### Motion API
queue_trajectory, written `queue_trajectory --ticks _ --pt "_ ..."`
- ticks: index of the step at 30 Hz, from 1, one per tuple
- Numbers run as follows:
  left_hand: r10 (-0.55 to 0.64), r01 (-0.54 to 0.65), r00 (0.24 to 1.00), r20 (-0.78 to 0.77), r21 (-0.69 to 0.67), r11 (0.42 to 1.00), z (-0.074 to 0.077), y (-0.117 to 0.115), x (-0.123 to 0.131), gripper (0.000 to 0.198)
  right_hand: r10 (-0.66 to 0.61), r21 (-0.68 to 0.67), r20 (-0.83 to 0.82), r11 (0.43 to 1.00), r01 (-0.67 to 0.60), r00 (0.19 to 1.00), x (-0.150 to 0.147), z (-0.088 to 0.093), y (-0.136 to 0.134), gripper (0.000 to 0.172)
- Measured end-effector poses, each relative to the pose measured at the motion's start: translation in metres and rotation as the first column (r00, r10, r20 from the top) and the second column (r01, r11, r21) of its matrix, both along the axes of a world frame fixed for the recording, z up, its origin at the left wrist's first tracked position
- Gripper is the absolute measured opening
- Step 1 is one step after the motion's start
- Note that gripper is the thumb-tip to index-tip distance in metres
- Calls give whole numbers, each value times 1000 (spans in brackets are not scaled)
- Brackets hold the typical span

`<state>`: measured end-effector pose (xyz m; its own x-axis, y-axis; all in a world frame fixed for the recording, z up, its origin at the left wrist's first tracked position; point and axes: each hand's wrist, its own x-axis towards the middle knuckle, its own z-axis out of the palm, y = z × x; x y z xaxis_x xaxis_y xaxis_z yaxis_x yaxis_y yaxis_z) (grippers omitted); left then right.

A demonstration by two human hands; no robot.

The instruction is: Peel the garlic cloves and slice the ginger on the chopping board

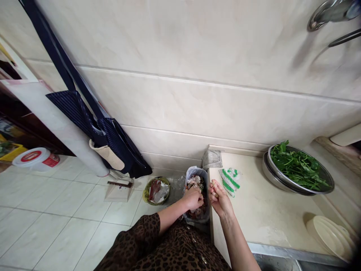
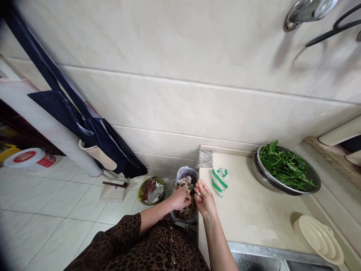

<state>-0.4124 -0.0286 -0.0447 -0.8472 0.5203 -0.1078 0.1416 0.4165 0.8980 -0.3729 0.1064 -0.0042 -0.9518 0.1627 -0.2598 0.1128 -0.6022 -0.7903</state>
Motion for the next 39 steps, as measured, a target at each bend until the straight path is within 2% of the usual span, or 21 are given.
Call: queue_trajectory --ticks 3,6,9,11,13,15,18,22,24,27,30,34,37,39 --pt "-87 78 989 -121 -74 994 -4 -2 -3 14 77 -73 8 994 -76 997 3 6 3 33" --pt "-120 111 974 -191 -55 992 2 -1 -5 14 66 13 1 998 -66 998 7 8 1 31" --pt "-44 53 994 -102 86 995 15 0 -7 17 21 160 10 987 -22 1000 11 5 -2 31" --pt "61 -73 996 69 191 979 28 0 -8 10 -13 293 10 956 10 1000 12 4 -5 32" --pt "136 -215 954 269 289 933 42 0 -7 6 -31 453 -11 891 33 999 13 4 -6 33" --pt "139 -310 895 424 367 877 54 0 -5 19 -15 586 -58 809 46 998 14 5 -7 32" --pt "121 -384 841 527 425 820 66 -2 -1 29 40 748 -148 658 85 988 15 9 -8 28" --pt "124 -455 790 600 439 774 69 -3 1 30 129 868 -219 477 133 967 16 17 -8 22" --pt "107 -467 775 623 450 761 67 -3 1 28 158 896 -237 418 153 959 16 21 -8 20" --pt "83 -487 759 646 479 730 64 -2 1 23 177 913 -270 360 193 946 17 25 -10 19" --pt "78 -516 746 661 501 695 65 0 1 19 171 913 -294 340 224 940 17 27 -15 21" --pt "91 -530 750 655 512 676 68 2 0 17 102 896 -314 360 260 944 17 23 -22 21" --pt "93 -513 764 639 513 688 67 3 -3 15 72 874 -291 427 234 954 16 19 -23 20" --pt "111 -506 774 624 503 700 65 3 -5 14 111 855 -258 488 174 960 15 18 -20 22"
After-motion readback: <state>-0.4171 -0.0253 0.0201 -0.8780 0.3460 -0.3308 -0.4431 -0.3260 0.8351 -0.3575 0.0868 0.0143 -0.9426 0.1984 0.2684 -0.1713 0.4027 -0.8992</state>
